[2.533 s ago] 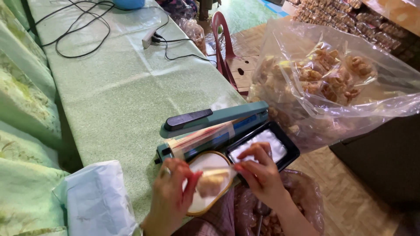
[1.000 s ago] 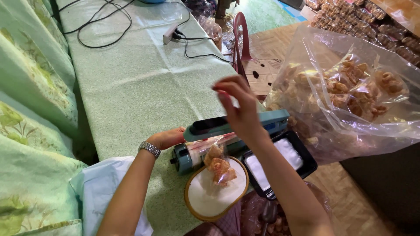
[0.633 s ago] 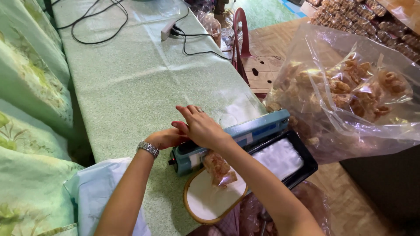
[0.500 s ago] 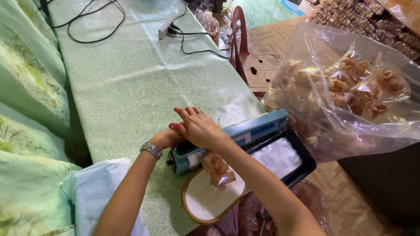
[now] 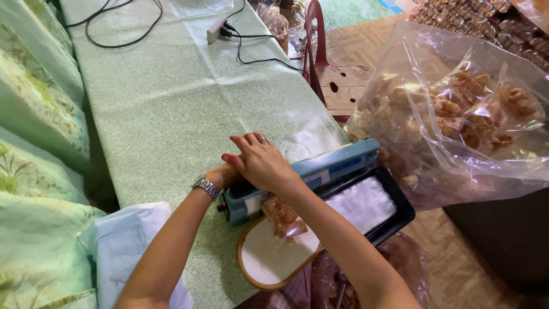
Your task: Packaging fried snacks into small plastic bags and sealing them with a heat sealer
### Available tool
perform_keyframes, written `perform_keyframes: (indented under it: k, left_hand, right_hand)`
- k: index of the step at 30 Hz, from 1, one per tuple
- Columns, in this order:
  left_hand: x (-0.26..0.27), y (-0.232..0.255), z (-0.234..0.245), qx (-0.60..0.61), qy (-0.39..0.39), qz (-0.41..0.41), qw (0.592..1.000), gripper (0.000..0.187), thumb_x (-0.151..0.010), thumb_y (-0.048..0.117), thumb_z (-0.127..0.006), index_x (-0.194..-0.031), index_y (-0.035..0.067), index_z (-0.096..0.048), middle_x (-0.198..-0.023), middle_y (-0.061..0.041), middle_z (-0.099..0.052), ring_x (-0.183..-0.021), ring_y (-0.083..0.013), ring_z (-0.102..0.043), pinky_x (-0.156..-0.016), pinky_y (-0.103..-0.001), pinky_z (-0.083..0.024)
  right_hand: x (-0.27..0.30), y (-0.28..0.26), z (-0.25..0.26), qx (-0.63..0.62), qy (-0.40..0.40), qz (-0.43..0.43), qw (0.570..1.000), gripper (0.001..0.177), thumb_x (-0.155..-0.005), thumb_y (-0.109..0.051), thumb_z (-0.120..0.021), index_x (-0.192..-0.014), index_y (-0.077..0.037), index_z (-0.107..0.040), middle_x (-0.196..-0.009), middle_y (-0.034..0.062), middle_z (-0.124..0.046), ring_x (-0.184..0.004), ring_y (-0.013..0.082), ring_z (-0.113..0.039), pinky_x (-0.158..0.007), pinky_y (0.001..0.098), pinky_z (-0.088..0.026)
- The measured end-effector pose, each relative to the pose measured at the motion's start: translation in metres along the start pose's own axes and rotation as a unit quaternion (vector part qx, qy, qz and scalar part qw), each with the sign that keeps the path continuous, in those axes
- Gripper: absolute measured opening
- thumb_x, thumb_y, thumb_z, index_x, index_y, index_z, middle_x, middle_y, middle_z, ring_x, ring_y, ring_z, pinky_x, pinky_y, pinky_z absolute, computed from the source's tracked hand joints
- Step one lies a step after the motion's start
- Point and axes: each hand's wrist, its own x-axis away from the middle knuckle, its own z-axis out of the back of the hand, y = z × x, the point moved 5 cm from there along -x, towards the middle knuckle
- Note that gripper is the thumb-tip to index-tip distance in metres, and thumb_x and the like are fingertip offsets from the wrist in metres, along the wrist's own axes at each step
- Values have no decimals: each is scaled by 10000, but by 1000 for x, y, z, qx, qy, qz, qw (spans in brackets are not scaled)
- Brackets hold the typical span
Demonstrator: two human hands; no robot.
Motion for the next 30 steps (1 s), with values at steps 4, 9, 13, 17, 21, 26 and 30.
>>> perform_keyframes:
  k: [4,9,13,17,21,26,30]
  left_hand:
    - [-8,29,33,169,27,118,978,167,-816,114,-558,-751,238,-650,-681,78,-649,-685,-111,-619,-621,-270,-464]
    - [-7,108,53,64,143,-33,987,160,-684,79,-577,-793,15,-675,-697,-242,-639,-703,-464,-600,-604,-537,-482]
    - [-9,130,56,-59,75,262,960,556,-912,356,-448,-1399,117,-327,-1167,-144,-594,-1121,-381,-535,-877,-527,-484]
    - [-6,156,80,-59,93,314,943,404,-1013,443,-287,-1280,180,-440,-991,-149,-662,-992,-366,-620,-771,-505,-519]
    - [-7,174,95,-44,85,316,944,406,-1023,451,-290,-1191,142,-491,-945,-205,-665,-1000,-417,-620,-816,-537,-510]
    - [-7,181,100,-46,89,327,940,516,-1011,564,-267,-1150,135,-518,-883,-233,-665,-938,-441,-641,-788,-563,-514]
    - [-4,186,103,-21,85,343,935,607,-983,648,-210,-1145,153,-521,-886,-243,-671,-940,-448,-652,-789,-573,-508]
  right_hand:
    - [1,3,3,-46,56,13,997,503,-999,-377,-409,-1396,-69,-425,-1127,182,-549,-1204,458,-482,-946,565,-444]
    - [7,7,14,-226,169,32,959,481,-1025,-306,-388,-1454,-90,-366,-1160,209,-546,-1169,458,-498,-969,534,-436]
    - [8,24,10,-389,240,17,890,454,-1057,-358,-277,-1401,-115,-448,-1161,156,-596,-1147,307,-542,-955,425,-453]
    - [18,51,12,-532,299,-27,792,572,-1062,-455,-218,-1247,-89,-617,-1144,89,-666,-1107,196,-604,-894,324,-509]
    - [68,39,65,-457,337,7,823,318,-1046,-255,-438,-1054,-45,-677,-1060,80,-643,-963,200,-643,-764,300,-547]
    - [138,28,76,-206,-21,-132,969,256,-945,-314,-564,-959,-76,-659,-692,196,-694,-692,375,-681,-585,468,-535]
    - [158,60,6,-379,-111,-230,890,421,-983,-406,-488,-1026,-11,-629,-871,253,-703,-726,313,-706,-552,382,-597]
